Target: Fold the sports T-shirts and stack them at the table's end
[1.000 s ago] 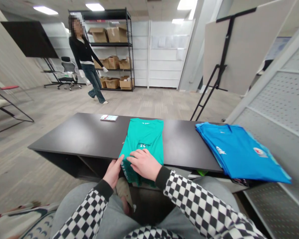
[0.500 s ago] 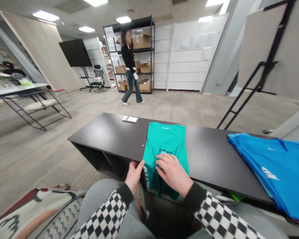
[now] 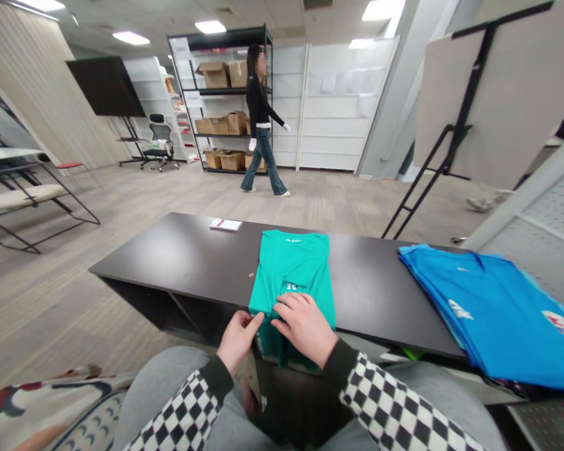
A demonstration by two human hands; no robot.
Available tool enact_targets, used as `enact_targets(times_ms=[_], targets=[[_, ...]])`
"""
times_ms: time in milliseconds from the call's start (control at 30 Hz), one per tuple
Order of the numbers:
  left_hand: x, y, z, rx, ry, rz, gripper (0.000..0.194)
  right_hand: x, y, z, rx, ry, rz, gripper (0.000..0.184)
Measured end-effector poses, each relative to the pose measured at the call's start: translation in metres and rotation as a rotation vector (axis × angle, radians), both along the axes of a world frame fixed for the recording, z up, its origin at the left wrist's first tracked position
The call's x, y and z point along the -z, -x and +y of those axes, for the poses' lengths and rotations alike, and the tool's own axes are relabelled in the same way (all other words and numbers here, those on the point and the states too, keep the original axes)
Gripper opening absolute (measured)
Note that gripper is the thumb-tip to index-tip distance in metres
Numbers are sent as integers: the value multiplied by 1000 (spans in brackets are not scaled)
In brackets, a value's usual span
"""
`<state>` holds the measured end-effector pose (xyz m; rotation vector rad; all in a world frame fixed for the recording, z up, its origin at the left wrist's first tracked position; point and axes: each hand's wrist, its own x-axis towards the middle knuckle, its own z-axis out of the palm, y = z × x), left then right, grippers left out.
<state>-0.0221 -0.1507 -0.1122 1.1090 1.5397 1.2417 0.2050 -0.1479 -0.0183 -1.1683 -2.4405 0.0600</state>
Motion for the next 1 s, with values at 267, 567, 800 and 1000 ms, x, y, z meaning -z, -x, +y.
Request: enact_targets(times_ms=[267,567,800,1000], targets=[[5,8,-1,108,-7,-27,57,-3,7,-2,34,38,64,8],[-4,12,-1,171,-15,-35,66,-7,4,-10,91,24,169,5],[-3,13,0,125,0,-46,74,-11,-2,-23,158,31,76,11],[16,14,-1,223,41,-109,66,-3,-18,-67,57,178,223,8]])
